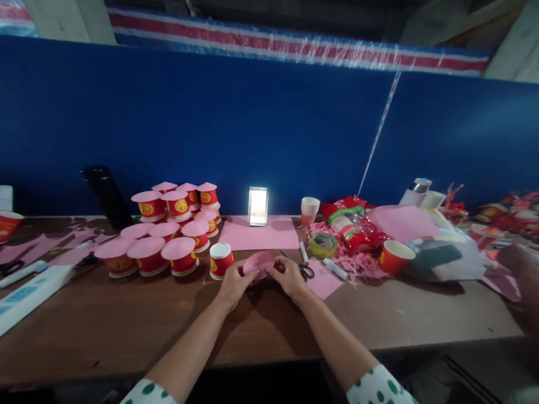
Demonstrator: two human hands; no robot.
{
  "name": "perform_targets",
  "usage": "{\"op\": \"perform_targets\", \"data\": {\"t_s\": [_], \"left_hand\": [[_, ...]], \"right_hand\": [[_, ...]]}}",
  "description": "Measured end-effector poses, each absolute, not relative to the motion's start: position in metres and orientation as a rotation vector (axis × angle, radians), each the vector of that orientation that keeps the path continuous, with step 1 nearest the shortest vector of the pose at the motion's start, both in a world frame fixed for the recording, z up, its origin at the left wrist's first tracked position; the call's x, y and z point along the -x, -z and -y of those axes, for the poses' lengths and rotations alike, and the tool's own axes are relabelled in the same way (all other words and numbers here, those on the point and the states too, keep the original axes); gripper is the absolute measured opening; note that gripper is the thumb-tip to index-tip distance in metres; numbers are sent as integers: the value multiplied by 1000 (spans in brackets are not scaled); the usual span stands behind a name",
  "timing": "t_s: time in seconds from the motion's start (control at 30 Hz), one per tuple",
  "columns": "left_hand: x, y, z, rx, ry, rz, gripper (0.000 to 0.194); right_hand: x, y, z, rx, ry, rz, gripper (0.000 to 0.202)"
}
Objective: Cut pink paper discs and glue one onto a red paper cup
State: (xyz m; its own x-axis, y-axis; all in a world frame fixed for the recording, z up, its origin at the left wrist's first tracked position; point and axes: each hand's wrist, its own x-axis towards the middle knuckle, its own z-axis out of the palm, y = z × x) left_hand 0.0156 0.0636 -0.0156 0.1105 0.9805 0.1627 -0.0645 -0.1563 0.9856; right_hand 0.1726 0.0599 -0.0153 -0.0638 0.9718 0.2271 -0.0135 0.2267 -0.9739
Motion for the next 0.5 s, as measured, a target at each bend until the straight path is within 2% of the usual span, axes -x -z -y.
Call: {"op": "perform_targets", "data": {"t_s": [0.33,0.5], "left_hand": [[-14,14,-64,-1403,-1306,-1109,34],[-17,10,-61,-1387,-1340,-1075,33]], "right_hand": [[-172,16,-59,1043,-980,1387,24],[-169,19,-58,955,-1069,1455,28]]}}
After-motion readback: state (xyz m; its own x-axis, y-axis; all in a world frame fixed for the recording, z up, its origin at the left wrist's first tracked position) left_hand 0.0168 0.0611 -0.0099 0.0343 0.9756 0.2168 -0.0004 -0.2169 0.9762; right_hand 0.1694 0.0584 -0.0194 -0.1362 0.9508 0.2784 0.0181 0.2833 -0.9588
